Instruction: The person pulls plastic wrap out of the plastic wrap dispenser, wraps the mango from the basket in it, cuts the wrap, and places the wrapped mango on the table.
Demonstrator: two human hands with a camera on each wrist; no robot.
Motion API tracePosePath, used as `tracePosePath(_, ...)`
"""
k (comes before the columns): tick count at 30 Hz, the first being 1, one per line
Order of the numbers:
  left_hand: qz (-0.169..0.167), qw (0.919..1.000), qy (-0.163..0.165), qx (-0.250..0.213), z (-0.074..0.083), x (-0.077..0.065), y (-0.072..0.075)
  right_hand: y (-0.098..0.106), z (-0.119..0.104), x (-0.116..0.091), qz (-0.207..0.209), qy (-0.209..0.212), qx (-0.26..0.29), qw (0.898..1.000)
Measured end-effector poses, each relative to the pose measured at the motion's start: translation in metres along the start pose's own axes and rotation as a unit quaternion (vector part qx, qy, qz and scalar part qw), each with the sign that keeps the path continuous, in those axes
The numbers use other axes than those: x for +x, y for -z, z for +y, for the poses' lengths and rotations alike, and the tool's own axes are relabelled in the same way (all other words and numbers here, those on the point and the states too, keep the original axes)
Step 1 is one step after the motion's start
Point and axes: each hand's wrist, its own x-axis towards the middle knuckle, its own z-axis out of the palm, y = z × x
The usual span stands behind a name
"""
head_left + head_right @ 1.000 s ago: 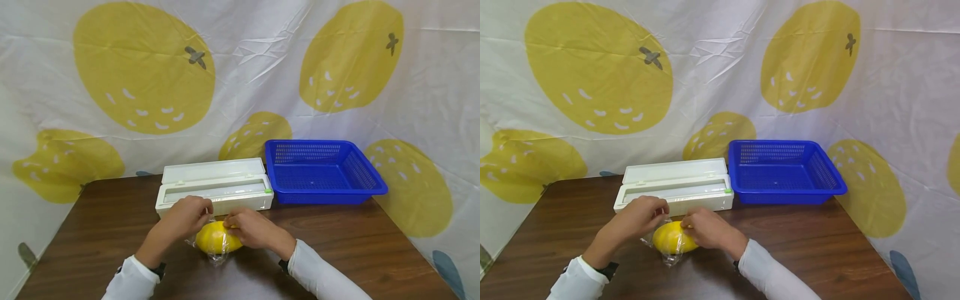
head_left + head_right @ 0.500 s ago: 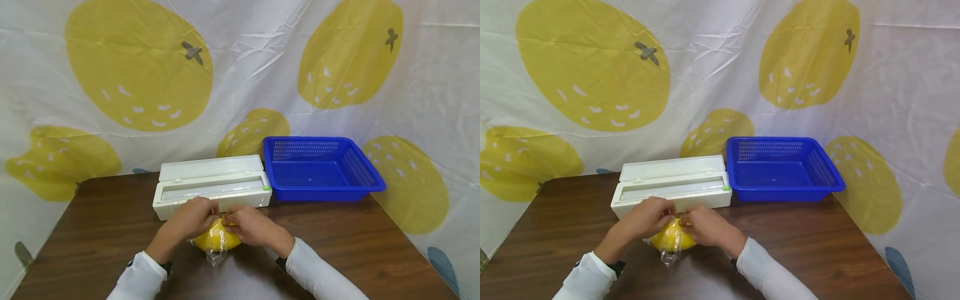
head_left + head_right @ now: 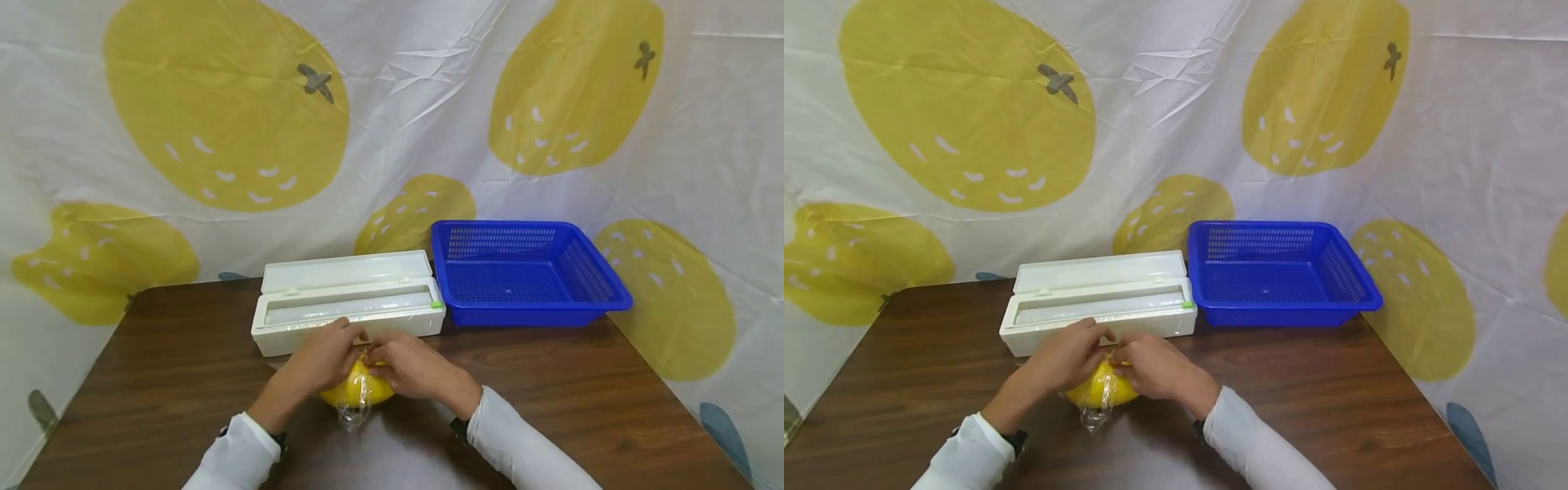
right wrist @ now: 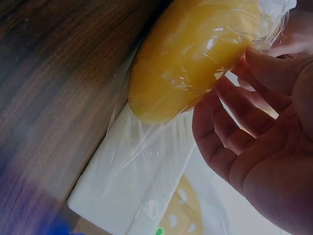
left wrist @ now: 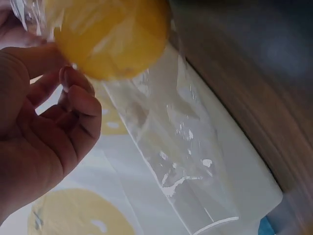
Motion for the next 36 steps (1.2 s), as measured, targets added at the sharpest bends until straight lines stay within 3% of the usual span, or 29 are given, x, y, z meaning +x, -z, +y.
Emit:
tracePosePath(9, 0.084, 0.9929, -0.071, 0.047, 0.007, -0.006, -0.008, -0.003, 0.003, 0.001, -0.002, -0.002, 0.007, 1.000)
tracePosePath(17, 0.109, 0.9902, -0.083, 0.025, 0.008, -0.014, -0.008, -0.002, 0.002, 0.001, -0.009, -0.020, 0.017, 1.000)
tracePosePath(22, 0.077, 0.9942, -0.075, 0.000, 0.011, -0.022, 0.003, -0.002, 0.003, 0.001, -0.011, -0.023, 0.026, 0.999)
tracePosePath(30, -0.045, 0.9981, -0.032, -0.025, 0.018, -0.040, 0.021, -0.001, 0.002, 0.002, -0.018, -0.031, 0.030, 0.999)
tracePosePath(36, -0.065, 0.9968, -0.044, -0.013, 0.021, -0.049, 0.022, -0.001, 0.003, 0.002, -0.018, -0.030, 0.036, 0.999)
